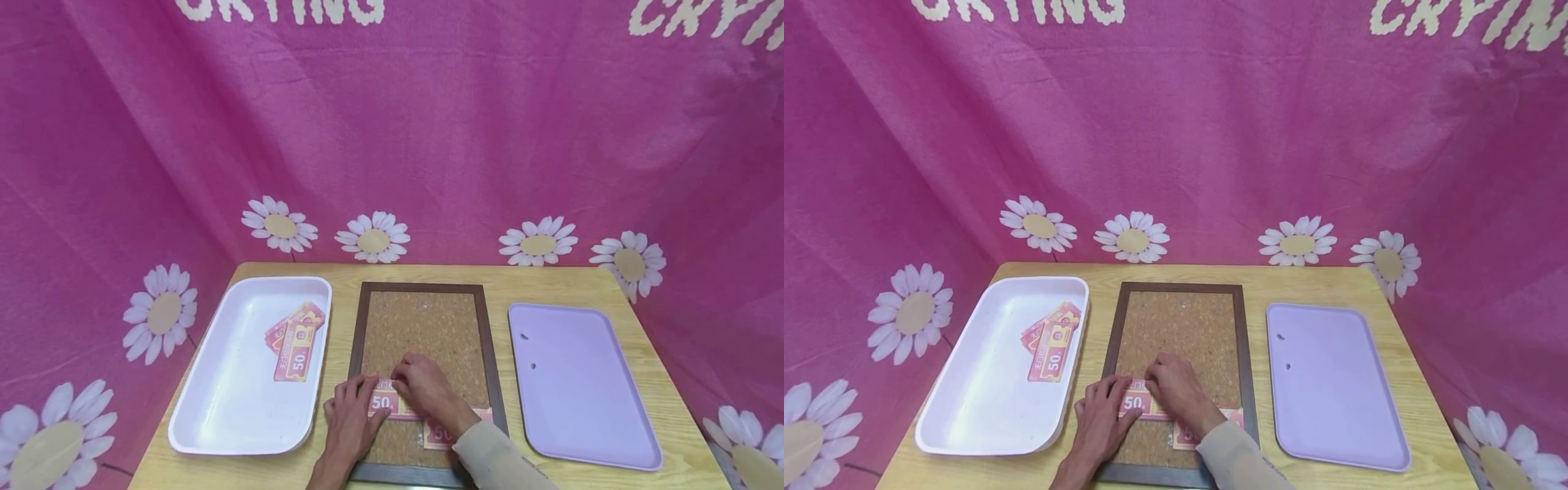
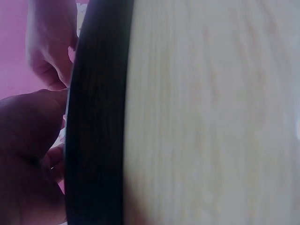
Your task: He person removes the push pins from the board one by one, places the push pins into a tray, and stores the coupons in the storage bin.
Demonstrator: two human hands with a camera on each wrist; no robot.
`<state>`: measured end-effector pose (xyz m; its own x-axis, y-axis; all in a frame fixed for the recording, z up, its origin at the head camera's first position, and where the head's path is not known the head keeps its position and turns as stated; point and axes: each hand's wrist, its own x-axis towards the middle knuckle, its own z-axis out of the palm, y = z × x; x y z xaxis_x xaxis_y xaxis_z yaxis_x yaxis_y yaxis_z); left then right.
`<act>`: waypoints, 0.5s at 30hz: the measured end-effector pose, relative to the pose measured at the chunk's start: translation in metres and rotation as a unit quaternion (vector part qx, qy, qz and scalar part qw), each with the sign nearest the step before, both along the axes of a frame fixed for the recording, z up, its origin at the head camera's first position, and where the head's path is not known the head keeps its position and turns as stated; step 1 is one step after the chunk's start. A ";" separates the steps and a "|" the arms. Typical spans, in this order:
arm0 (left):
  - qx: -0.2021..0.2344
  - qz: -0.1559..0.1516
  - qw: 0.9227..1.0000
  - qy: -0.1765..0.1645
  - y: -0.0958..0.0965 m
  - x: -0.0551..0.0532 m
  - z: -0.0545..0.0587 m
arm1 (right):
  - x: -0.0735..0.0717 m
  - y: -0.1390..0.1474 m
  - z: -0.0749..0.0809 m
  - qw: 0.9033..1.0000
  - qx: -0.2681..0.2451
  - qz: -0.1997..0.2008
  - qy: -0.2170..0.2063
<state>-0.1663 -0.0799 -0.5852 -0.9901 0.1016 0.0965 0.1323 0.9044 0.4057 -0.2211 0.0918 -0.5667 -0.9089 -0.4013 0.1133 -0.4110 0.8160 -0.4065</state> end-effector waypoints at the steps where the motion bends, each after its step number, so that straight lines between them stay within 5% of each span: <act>1: 0.000 0.001 1.000 -0.001 0.000 0.000 0.000 | 0.000 0.001 0.000 1.000 -0.010 -0.004 -0.009; 15: 0.010 0.000 1.000 0.003 -0.001 0.000 -0.001 | -0.007 0.011 -0.008 0.985 -0.126 -0.021 -0.121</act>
